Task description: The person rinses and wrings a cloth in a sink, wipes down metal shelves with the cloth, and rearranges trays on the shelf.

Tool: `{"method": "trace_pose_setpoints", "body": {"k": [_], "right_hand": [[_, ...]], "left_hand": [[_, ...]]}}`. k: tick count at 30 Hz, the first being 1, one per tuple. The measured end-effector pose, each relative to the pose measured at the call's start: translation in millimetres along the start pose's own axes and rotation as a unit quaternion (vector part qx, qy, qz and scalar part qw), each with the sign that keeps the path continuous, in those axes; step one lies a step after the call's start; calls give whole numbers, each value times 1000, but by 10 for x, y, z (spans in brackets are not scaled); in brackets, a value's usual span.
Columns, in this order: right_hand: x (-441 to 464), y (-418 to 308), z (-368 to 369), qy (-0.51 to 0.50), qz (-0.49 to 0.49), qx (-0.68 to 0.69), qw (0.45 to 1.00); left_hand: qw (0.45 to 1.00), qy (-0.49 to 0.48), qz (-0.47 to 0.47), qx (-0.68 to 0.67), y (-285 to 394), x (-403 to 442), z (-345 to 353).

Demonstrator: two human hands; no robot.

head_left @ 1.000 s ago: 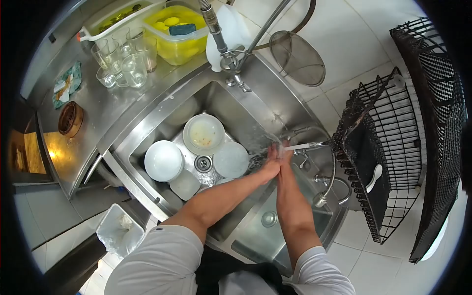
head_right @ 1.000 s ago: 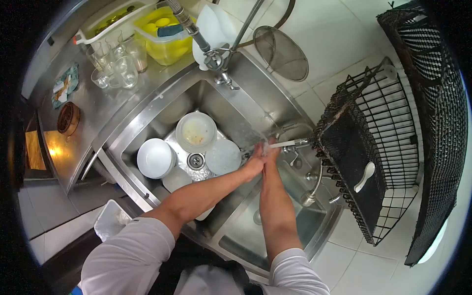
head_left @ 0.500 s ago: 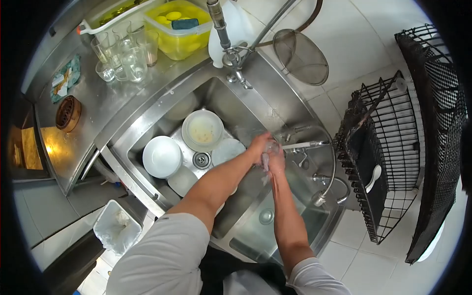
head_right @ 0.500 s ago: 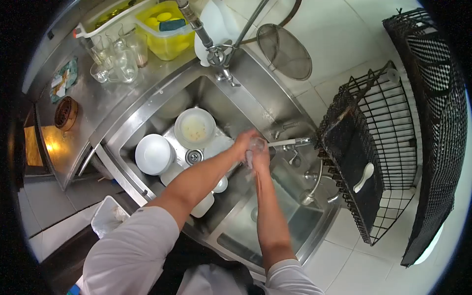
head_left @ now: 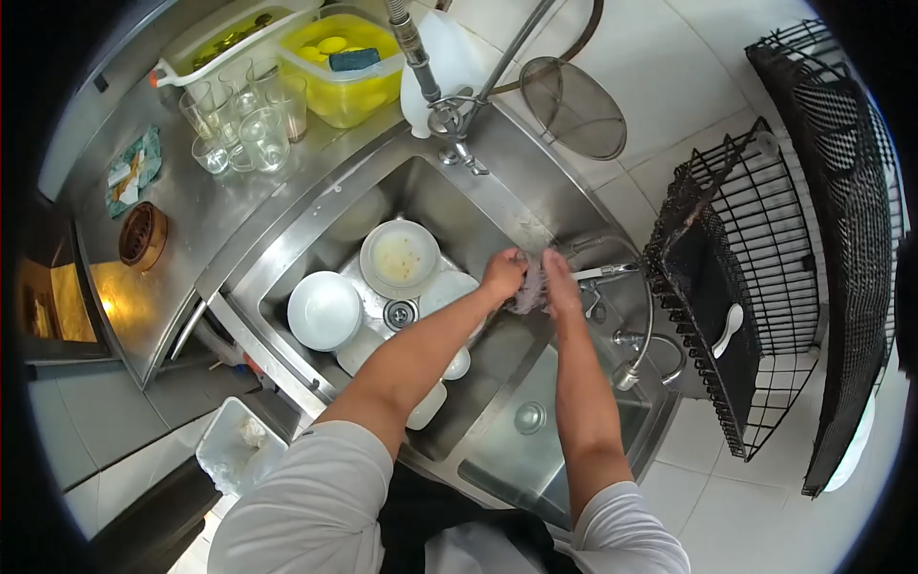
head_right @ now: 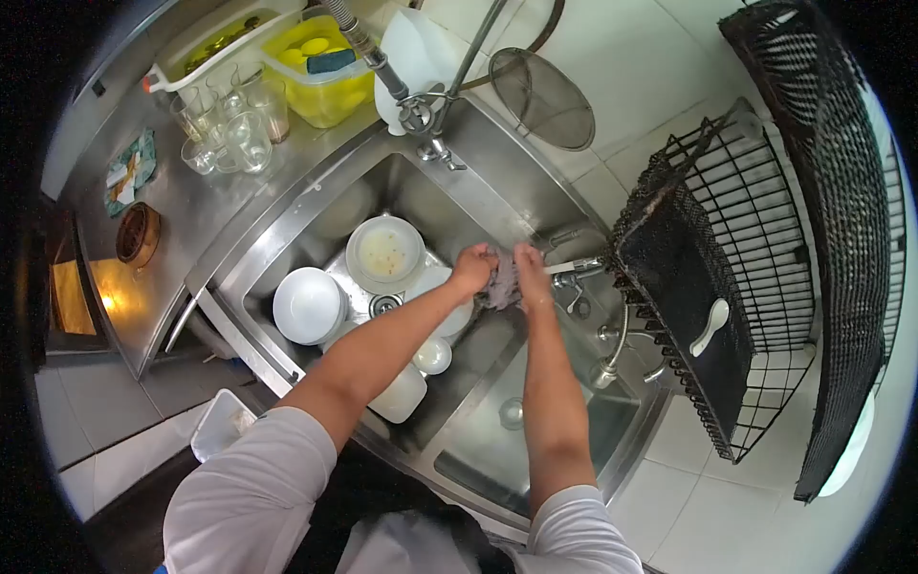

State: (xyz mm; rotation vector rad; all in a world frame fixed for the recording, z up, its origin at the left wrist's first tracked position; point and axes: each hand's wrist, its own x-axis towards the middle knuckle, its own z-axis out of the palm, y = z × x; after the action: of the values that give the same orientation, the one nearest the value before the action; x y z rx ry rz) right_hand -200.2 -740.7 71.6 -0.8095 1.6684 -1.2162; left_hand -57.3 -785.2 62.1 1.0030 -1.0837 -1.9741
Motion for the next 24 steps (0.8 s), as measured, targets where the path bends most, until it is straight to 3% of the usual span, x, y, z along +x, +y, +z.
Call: {"method": "trace_pose_setpoints", "body": {"k": [1,2,5,7,10,11,14,17,19,20,22,24], "right_hand": [[-229,-280,114,-87,39,56,994],[-179,-171,63,-85,27,3,996],[-120,46,-88,-77,25,-72,994],[-317,-232,5,-76,66,-4,995],[-111,-23,-223,-27,-25,-100,994],[-65,-11,-273,-16,-23,-85,996],[-48,-31,-310,15,9,12,1000],[-109,-118,-254,33,61,164,984],[-21,16,-298,28,60,206,976],[-58,-42,-255,40,61,139,988],[-212,-249,-60,65,62,5,996],[-234,-243,-25,-36,6,-4,999]], "left_hand": [[1000,-21,-1,-3,62,40,-24],[999,-5,46,29,-38,171,-31],[982,-31,68,173,204,125,-37],[979,-46,76,185,263,146,-62],[959,-133,32,246,519,56,-194],[947,-172,8,272,605,29,-252],[883,-184,90,422,359,258,-442],[890,-152,67,423,397,271,-516],[953,-133,18,272,254,343,-476],[973,-122,-8,194,191,362,-447],[978,-158,26,136,450,93,-312],[980,-170,47,96,549,17,-201]]}}
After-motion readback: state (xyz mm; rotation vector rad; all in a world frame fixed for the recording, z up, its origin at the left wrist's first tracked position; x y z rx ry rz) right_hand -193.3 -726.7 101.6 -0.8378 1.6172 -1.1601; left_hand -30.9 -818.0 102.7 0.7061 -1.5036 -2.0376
